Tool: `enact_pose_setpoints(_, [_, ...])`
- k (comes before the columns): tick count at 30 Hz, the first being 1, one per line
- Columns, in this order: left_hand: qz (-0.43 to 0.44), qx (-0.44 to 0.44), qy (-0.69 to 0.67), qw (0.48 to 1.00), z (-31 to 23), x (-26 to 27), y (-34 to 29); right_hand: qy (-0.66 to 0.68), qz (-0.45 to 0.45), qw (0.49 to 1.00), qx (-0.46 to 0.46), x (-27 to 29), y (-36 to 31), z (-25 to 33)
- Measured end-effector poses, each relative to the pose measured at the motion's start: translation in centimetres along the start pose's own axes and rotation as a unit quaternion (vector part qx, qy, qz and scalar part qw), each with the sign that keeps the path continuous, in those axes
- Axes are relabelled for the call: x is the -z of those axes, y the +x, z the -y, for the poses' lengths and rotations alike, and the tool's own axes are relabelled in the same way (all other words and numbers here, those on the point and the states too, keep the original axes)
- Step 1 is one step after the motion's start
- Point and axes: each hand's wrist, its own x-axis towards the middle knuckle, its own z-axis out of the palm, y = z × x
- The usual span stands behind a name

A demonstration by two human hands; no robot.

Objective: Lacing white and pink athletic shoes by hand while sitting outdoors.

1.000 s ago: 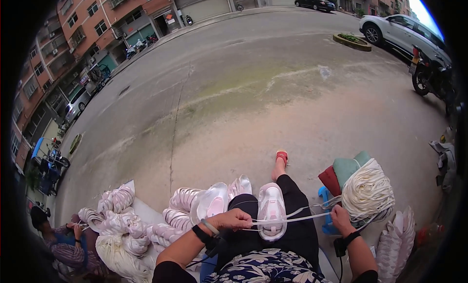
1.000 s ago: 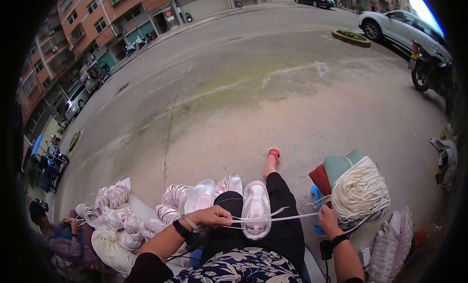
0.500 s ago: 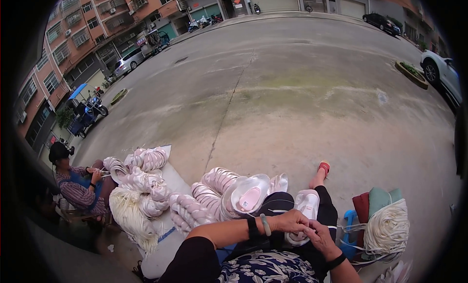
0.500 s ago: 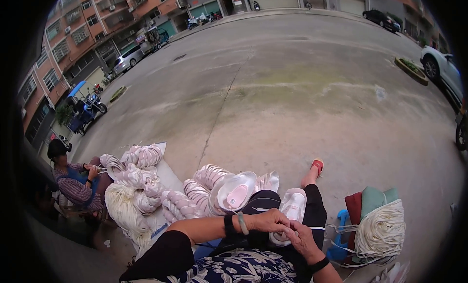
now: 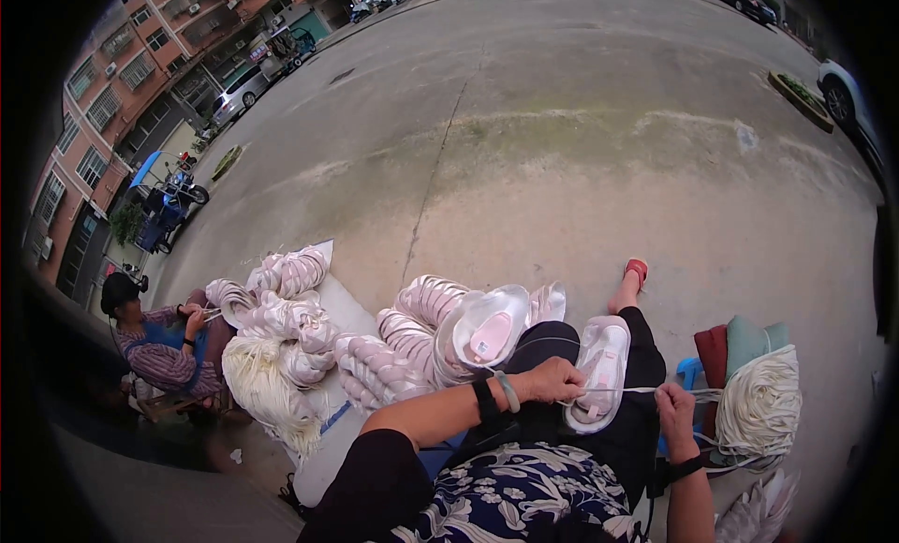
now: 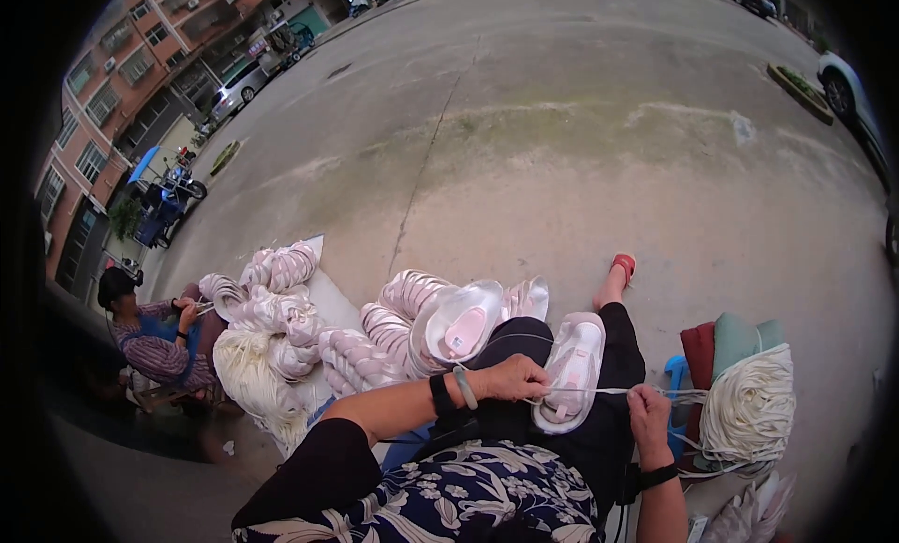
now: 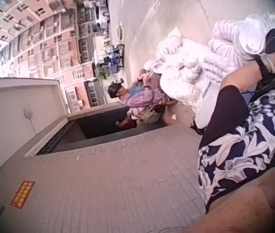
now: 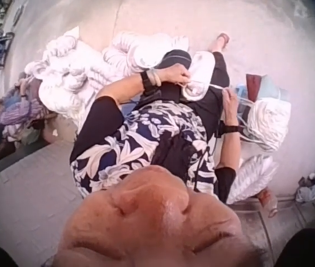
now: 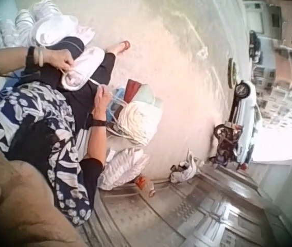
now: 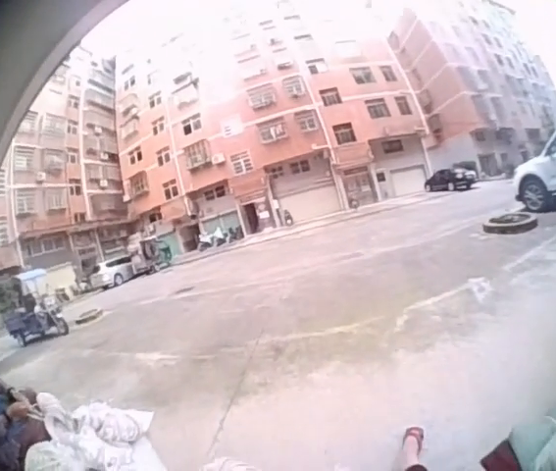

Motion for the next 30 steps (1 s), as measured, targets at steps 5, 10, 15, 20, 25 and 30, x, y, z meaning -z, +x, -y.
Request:
enact_pose_setpoints(5, [0.010,0.020,0.037,0.999,0.6,-0.5,0.4,-0.142,-0.046,0.988,-0.026,0.6,0.7,-4.5])
enact_pose_setpoints(10, [-0.002,-0.002,0.023,1.000,-0.4,-1.2,0.6,-0.258,-0.050,0.962,-0.069,0.9,1.3,-5.2])
enact_pose_setpoints(15, [-0.024,-0.021,-0.004,0.999,-1.6,-1.6,2.2,-0.133,-0.082,0.970,0.187,-1.5,1.5,-0.9])
enact_pose_setpoints(20, [-0.081,-0.173,0.123,0.974,-1.6,-2.3,4.1,-0.004,0.091,0.973,0.210,-3.5,1.3,2.7])
enact_pose_setpoints(25, [-0.094,-0.219,0.213,0.948,-1.1,-2.4,4.6,0.063,0.123,0.981,0.135,-3.8,2.2,2.5])
enact_pose_setpoints(30, [-0.197,-0.232,0.270,0.913,-0.2,-2.2,6.1,0.160,0.168,0.972,-0.023,-4.3,3.3,1.1])
